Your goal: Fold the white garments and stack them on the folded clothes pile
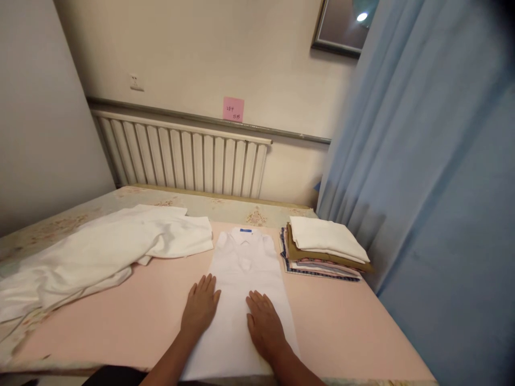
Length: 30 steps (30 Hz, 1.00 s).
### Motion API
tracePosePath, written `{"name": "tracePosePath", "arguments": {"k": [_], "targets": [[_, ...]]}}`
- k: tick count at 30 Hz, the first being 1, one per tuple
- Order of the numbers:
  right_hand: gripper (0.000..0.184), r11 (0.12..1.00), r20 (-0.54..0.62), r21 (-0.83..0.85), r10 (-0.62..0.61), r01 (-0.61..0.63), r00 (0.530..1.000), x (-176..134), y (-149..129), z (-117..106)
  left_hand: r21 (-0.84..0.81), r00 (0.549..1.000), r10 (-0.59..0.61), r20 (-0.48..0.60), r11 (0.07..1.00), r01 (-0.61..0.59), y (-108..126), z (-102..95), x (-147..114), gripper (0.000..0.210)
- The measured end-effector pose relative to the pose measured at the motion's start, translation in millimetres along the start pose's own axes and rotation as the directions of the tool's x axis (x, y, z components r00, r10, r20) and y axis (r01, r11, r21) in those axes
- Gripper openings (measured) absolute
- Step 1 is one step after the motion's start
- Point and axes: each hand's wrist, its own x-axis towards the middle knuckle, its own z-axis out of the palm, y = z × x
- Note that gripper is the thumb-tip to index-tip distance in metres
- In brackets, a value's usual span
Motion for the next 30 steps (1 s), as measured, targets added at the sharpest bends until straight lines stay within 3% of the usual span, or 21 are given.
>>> {"name": "tracePosePath", "arguments": {"k": [7,11,19,30], "targets": [[0.042,1.0,0.009,0.02,0.004,-0.004,1.0,1.3,-2.0,-4.0,0.045,0.999,-0.014,0.04,0.999,0.013,1.4,-3.1,2.1,0.05],[0.042,1.0,0.016,0.023,0.004,-0.004,1.0,1.6,-2.3,-5.0,0.079,0.997,-0.053,0.06,0.996,0.048,17.3,-6.6,4.9,0.05],[0.042,1.0,0.012,0.019,-0.011,0.01,1.0,1.6,-2.1,-7.2,-0.057,0.981,0.187,0.06,0.981,-0.183,69.1,8.5,-12.0,0.05],[0.041,1.0,-0.009,0.003,0.003,-0.003,1.0,0.6,-1.4,-4.9,-0.022,0.978,0.2,0.065,0.98,-0.199,55.6,-1.4,-13.7,0.052]]}}
